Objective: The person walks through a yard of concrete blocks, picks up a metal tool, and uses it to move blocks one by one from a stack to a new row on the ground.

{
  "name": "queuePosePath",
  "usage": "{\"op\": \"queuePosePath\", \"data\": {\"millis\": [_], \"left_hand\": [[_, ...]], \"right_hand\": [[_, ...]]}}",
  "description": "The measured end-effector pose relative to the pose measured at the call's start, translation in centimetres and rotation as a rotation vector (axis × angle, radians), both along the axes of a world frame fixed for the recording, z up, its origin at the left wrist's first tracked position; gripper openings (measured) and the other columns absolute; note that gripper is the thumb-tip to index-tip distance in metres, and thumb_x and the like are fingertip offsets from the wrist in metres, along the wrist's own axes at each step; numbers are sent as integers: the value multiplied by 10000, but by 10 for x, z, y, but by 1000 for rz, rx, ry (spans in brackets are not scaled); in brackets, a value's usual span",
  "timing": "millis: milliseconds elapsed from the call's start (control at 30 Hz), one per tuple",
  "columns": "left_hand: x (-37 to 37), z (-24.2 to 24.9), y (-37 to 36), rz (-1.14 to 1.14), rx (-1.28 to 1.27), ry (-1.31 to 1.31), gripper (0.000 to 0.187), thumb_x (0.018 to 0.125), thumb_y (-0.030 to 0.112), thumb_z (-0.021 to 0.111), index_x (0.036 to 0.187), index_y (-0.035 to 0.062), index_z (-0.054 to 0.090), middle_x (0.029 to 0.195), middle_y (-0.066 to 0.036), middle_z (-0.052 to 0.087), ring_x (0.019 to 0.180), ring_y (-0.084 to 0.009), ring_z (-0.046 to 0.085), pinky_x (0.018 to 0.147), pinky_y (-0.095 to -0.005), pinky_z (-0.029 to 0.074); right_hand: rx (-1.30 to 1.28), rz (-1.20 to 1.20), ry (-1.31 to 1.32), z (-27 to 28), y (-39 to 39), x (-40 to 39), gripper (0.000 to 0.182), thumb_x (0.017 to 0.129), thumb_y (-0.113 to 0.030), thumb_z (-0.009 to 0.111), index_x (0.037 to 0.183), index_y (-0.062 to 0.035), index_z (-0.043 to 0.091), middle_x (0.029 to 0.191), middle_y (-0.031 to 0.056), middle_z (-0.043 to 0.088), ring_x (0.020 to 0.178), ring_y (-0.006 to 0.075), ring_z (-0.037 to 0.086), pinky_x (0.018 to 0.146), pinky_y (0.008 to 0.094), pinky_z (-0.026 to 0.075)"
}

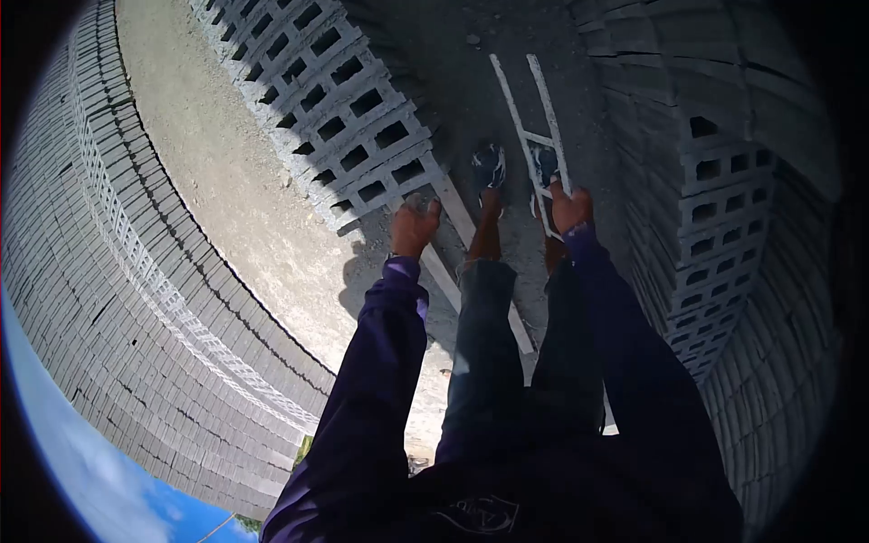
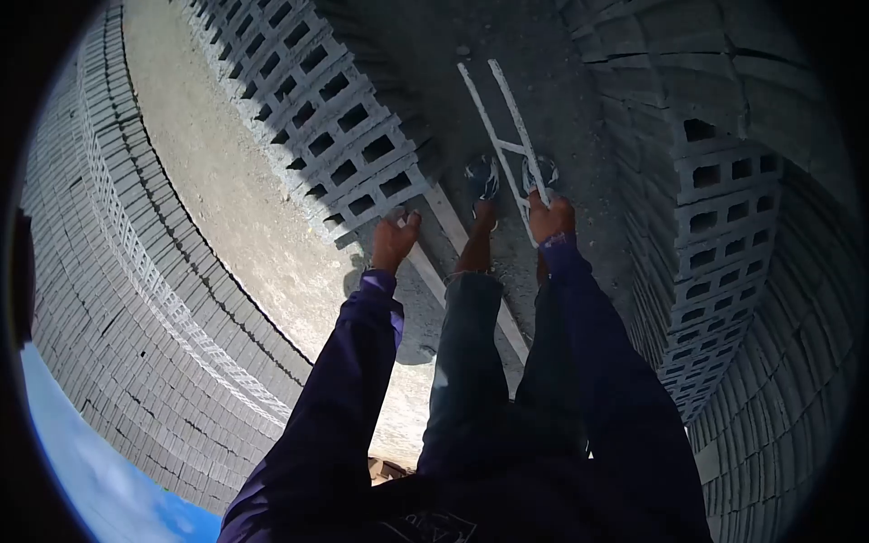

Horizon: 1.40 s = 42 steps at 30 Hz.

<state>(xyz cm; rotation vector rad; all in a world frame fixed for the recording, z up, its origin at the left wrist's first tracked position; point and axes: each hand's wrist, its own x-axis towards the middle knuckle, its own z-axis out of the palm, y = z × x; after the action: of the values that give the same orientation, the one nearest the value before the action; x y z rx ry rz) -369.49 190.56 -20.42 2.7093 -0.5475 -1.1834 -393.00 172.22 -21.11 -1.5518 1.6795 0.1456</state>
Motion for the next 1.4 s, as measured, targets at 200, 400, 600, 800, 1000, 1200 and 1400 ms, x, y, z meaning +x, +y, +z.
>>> {"op": "queuePosePath", "data": {"millis": [200, 400, 600, 800, 1000, 1200, 1400], "left_hand": [[0, -124, -28, -145, -32, -341, 802, 777, 601, 657, 1111, -127, 628, 1038, -336, 646, 1016, -462, 623, 929, -454, 476], [7, -168, -42, 92, 286, -282, 925, 673, 666, 714, 992, -197, 623, 914, -361, 645, 904, -453, 649, 838, -468, 485], [10, -171, -11, 379, 131, -176, 757, 688, 481, 784, 884, -227, 606, 900, -298, 664, 844, -342, 655, 807, -403, 490], [-5, -131, -23, 559, 6, -3, 541, 723, 296, 811, 897, -182, 628, 839, -177, 674, 742, -188, 591, 698, -316, 472], [-3, -128, -31, 564, -89, -11, 482, 719, 273, 825, 862, -150, 642, 827, -156, 674, 700, -173, 569, 669, -310, 463], [-4, -130, -21, 561, 68, -23, 411, 720, 233, 829, 835, -110, 633, 841, -155, 677, 718, -170, 589, 659, -305, 467], [0, -131, -32, 614, -95, 18, 433, 728, 212, 821, 893, -141, 633, 846, -159, 676, 723, -184, 598, 677, -303, 479]], "right_hand": [[142, -254, -91, -155, 11, 43, 576, 861, -496, 637, 943, 73, 684, 865, 277, 676, 859, 430, 655, 789, 464, 498], [107, -622, -449, -230, 15, 116, 411, 797, -424, 775, 773, -25, 679, 641, 23, 617, 540, 120, 551, 514, 298, 416], [75, -480, -513, -262, -8, 143, 376, 874, -366, 693, 730, -22, 647, 602, 2, 572, 560, 117, 517, 543, 325, 394], [135, -433, -695, -248, -26, 156, 428, 893, -404, 657, 771, 6, 654, 599, 97, 597, 580, 213, 590, 567, 377, 442], [114, -463, -811, -250, -18, 177, 418, 894, -343, 682, 626, -53, 545, 544, -48, 450, 518, 58, 397, 481, 287, 291], [186, -326, -675, -285, -1, 181, 428, 885, -396, 662, 728, -2, 607, 592, 67, 540, 588, 173, 528, 566, 359, 405], [260, -393, -782, -241, -24, 169, 422, 898, -361, 665, 640, -51, 539, 549, -31, 449, 526, 72, 415, 493, 286, 313]]}}
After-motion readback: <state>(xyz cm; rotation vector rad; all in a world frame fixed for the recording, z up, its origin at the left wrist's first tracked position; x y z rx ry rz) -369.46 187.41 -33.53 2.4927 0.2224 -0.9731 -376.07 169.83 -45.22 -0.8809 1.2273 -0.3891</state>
